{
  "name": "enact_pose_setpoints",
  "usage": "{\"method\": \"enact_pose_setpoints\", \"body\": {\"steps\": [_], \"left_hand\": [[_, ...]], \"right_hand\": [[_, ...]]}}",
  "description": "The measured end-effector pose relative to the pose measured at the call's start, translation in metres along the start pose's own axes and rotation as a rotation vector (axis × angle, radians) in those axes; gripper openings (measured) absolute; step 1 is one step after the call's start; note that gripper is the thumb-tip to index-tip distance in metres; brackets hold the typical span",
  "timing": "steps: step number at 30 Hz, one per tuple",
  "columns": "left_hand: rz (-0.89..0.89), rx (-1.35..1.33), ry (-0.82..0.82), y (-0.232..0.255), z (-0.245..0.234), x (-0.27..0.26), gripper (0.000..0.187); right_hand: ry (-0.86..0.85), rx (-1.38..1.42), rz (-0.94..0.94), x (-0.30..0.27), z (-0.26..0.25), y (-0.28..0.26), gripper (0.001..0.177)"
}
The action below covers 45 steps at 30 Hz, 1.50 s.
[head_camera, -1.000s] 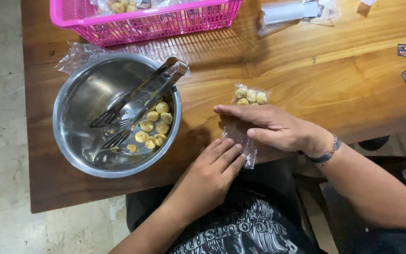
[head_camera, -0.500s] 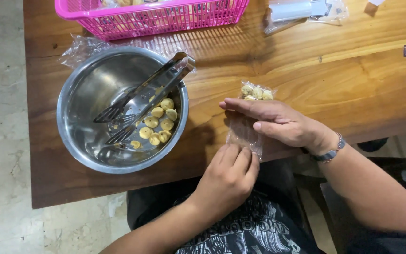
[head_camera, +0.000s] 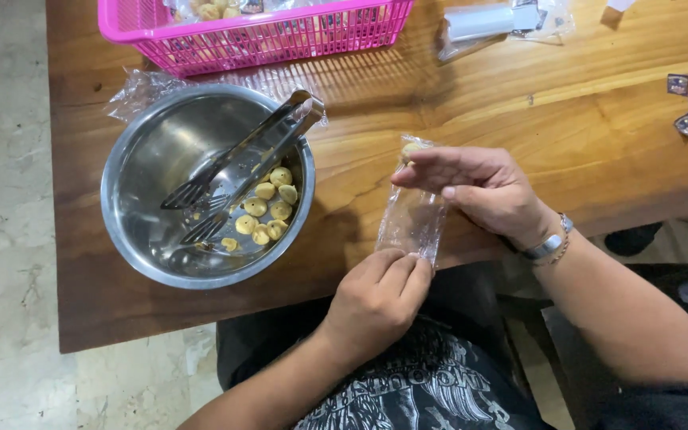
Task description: Packing small round yellow snacks from a metal bowl into small plastic bags using tongs and then sealing the bags.
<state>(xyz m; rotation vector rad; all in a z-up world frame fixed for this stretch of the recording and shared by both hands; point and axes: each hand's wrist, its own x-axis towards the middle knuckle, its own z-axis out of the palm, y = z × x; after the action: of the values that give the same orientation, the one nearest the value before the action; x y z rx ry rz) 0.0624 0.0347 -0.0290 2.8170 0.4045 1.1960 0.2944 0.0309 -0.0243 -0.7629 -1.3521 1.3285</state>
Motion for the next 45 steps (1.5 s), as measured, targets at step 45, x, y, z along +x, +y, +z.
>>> {"method": "enact_pose_setpoints", "body": {"steps": [45], "left_hand": [[-0.537, -0.353, -0.181, -0.032, -0.008, -0.009, 0.032]], "right_hand": [[0.223, -1.055, -0.112, -0.013, 0.030, 0.021, 0.011]]}}
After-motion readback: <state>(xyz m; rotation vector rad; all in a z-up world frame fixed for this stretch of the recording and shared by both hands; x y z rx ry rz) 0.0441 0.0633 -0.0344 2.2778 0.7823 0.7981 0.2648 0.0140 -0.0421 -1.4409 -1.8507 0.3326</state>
